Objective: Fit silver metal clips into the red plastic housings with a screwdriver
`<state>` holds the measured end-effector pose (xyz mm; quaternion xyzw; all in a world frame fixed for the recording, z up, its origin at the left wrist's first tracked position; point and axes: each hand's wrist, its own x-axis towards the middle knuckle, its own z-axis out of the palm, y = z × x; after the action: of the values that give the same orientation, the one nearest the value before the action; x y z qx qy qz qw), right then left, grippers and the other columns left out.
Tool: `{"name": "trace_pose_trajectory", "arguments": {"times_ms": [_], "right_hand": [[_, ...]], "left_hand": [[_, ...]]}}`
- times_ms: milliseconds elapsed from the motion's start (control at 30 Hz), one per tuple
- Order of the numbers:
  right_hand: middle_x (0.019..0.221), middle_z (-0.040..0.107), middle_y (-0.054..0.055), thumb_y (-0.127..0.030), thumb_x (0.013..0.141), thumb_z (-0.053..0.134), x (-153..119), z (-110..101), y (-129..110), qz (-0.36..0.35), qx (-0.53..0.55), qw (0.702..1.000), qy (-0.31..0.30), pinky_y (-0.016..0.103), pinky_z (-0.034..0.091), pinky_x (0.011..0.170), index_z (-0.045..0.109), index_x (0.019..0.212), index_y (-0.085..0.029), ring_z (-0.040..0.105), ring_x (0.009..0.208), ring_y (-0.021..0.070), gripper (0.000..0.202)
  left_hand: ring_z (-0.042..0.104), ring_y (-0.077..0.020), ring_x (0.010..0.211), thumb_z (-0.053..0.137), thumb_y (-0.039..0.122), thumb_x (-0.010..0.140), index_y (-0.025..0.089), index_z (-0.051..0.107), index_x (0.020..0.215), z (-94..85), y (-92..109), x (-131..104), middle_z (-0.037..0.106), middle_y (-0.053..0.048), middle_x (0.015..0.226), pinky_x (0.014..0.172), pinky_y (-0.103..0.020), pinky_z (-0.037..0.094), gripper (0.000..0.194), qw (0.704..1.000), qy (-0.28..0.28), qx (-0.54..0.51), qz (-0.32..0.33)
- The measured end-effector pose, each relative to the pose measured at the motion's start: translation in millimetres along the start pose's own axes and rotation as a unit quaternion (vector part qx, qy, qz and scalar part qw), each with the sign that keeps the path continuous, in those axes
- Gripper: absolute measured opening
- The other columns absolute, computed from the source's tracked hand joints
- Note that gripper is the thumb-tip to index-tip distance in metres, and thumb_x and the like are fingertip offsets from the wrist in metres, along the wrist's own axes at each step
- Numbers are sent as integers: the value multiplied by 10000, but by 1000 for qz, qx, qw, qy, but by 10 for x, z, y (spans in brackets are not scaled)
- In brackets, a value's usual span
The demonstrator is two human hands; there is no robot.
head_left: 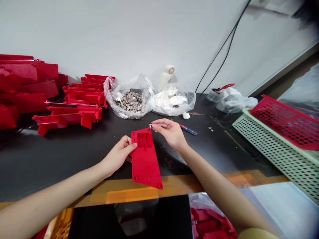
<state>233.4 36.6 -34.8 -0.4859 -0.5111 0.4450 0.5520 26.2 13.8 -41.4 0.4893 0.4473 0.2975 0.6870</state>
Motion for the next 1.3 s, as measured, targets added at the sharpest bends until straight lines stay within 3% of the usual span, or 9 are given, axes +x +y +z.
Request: {"name": "trace_pose_trajectory", "arguments": {"times_ms": [167,533,767,1300], "right_hand": [[788,735,37,-369,575,832,-7,-1,62,1,-10,1000,-6,319,564,729,720,764,-185,665,686,145,286],[851,739,28,-314,782,676,-4,33,85,-57,-166,984,-41,310,494,769,714,851,-211,670,808,173,130],[945,697,22,-262,778,681,5,35,53,-116,-262,956,-64,313,425,789,725,788,-237,590,916,183,52],[880,539,19,-265,765,697,27,22,158,-130,-283,950,-37,309,424,792,725,790,-213,545,867,164,63]], "left_hand": [[557,-88,589,613,431,783,206,360,764,10,12,14,556,76,649,532,-187,428,339,1000,16,-11,-3],[554,-90,599,604,435,794,206,379,775,6,-5,6,559,65,697,560,-212,460,321,1000,6,1,6],[574,-96,637,594,439,809,203,400,793,-11,-18,11,580,59,721,586,-221,478,307,1000,-9,0,9],[568,-88,625,601,412,810,200,386,773,1,-5,4,579,62,698,576,-206,472,304,1000,-7,-11,5]]}}
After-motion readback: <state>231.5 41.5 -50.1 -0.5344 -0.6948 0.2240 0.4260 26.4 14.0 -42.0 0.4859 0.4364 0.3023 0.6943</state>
